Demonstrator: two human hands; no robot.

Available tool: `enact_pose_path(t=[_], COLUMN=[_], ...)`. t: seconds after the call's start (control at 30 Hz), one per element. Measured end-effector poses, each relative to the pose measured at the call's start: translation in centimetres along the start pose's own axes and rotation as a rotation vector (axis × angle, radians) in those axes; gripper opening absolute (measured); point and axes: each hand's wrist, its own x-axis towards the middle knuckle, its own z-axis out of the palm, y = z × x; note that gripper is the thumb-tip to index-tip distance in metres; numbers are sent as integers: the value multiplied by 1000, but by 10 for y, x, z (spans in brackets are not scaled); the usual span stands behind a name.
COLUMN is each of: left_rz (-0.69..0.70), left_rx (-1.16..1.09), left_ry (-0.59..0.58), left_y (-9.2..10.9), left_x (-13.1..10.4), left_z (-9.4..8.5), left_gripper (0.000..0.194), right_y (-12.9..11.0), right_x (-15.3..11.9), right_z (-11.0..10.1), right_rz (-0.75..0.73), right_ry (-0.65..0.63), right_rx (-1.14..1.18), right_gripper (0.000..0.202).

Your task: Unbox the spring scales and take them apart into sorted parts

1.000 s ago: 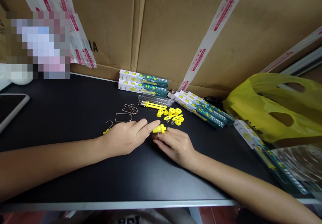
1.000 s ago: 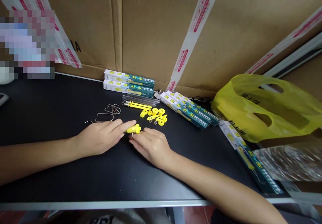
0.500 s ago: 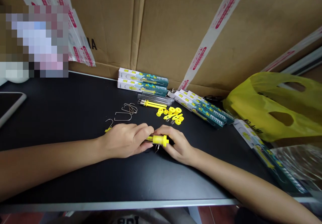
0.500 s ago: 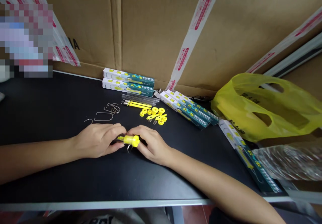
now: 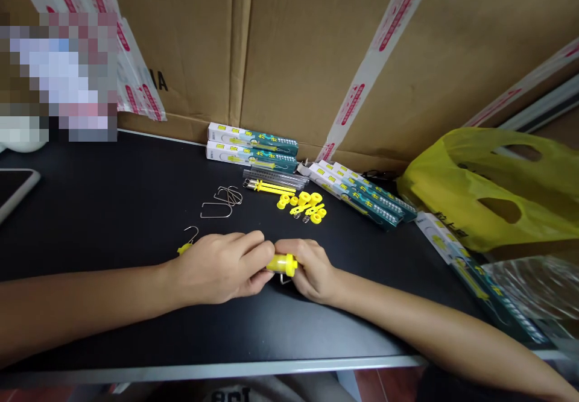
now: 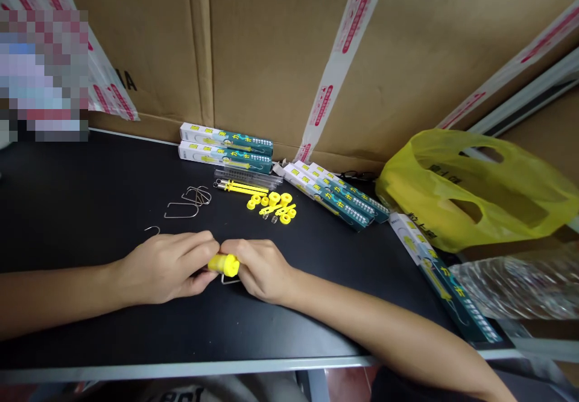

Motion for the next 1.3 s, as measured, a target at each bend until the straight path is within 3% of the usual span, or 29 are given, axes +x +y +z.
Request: enact_pose_path(t=[0.4,0.87,1.07,1.3], left_rz=[-92,-144,-191,-258], left_rx=[-66,-31,-101,-74], left_ry=[-101,-103,-221,-309], left_y=[-6,-4,-4,-3], left_x=[3,1,2,4], left_z=[-4,-5,-10,-11], left_gripper=[28,27,19,21], right_y=[-3,-3,1,-4], right_x=[10,9,5,10], right_z=[1,-1,0,1], right_rz=[286,314,253,348], right_ry=[-26,-92,-122,-92], right_rx=[262,208,196,272], right_gripper=[14,19,16,16])
